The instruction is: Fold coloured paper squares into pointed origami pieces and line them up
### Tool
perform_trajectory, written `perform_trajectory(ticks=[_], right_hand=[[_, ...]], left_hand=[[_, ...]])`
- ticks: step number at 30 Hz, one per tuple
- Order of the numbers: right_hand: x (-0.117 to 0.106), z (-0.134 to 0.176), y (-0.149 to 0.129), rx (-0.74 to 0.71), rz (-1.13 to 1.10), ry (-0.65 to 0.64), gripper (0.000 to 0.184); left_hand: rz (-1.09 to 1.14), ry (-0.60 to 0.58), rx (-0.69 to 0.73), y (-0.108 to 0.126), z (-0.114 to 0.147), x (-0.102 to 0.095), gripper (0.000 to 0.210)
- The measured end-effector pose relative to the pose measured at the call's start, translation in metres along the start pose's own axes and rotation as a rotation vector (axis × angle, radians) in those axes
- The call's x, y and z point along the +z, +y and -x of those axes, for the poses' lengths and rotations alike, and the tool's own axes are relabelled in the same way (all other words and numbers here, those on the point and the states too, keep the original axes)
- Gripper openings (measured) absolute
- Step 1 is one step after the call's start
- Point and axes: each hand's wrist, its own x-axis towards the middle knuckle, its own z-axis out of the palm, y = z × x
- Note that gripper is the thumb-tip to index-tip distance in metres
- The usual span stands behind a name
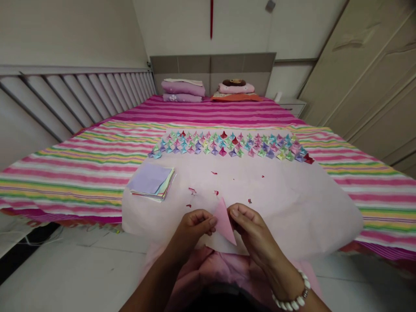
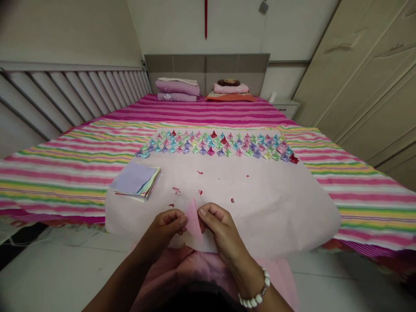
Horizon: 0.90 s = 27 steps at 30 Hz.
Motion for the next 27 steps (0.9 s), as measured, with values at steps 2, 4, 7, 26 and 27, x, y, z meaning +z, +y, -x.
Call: perform_trajectory(ticks=[2,4,7,26,27], right_hand=[[0.0026,0.0012,0.0002,0.046,-0.057,-0.012,0.030],[0.0039,0.0019,0.0008,0.068,-0.079,-0.006,0.030],[0.0036,0.0019,0.0021,0.090,-0.097,-0.016,0.030],[-0.0011,-0.0024,0.0054,0.096,-0.163,-0.068,0.031],[-0.0017,-0.0024,0.0050,0.085,-0.155,-0.064,0.032]], left_hand=[[0.006,-0.039,-0.004,-0.0015,0.0008,-0.0009,0.023],[0.016,-0.066,-0.006,-0.0018,0.0011,-0.0016,0.022],[0.036,-0.088,-0.006,-0.0015,0.0012,-0.0025,0.023],[0.037,-0.114,-0.019,-0.0046,-0.0005,-0.0020,0.025],[0.032,-0.109,-0.017,-0.0040,-0.0004,-0.0015,0.025]])
